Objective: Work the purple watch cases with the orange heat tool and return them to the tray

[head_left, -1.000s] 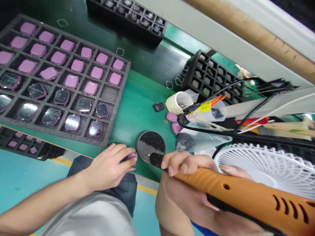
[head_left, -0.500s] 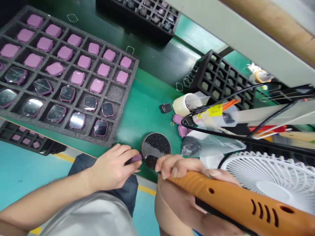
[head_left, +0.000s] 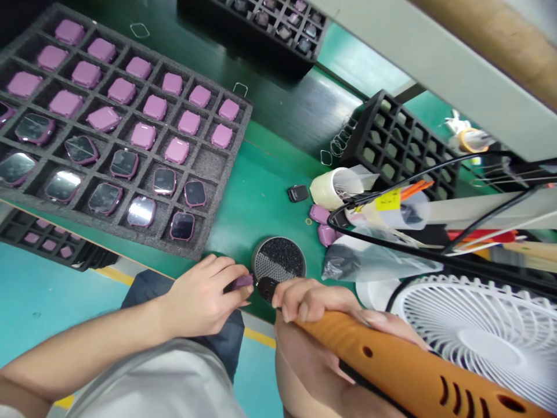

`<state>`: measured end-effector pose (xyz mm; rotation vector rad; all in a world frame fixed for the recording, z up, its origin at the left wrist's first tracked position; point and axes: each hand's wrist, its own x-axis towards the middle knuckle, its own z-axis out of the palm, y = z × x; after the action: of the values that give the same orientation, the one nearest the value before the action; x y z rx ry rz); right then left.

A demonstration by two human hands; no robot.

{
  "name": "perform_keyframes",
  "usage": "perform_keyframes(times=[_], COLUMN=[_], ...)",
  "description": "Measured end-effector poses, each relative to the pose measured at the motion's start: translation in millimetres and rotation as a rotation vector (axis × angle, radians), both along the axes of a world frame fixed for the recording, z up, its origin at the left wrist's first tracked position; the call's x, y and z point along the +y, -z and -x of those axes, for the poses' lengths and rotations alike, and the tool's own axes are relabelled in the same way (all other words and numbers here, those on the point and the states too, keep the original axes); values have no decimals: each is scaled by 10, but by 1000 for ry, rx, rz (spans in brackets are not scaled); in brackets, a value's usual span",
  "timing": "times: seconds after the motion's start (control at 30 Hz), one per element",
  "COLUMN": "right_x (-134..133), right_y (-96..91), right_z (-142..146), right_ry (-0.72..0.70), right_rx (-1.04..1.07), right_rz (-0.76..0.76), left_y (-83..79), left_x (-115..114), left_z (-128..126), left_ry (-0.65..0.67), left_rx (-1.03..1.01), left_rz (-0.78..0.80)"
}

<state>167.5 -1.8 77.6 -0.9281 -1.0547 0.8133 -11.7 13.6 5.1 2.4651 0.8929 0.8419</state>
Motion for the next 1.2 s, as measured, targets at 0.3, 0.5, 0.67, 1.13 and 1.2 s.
perform_keyframes(times=[0.3,0.5,0.67,1.13,1.2], right_x=[61,46,54,82,104], right_y=[-4,18,0,70,91], right_z=[-2,-1,22,53,51], right_ry=[-23,17,21,-32,-45], right_rx=[-5,-17,-1,-27,-24], right_rz=[-12,-1,-12,-14,-41], left_y=[3,1,-4,6,10], left_x=[-7,1,2,-9,-10], left_z=[-3,-18,-22,-21,-20], left_ry=[1,3,-2,-11,-11], left_rx=[-3,-2,0,0,0], left_rz=[-3,6,5,1,-4])
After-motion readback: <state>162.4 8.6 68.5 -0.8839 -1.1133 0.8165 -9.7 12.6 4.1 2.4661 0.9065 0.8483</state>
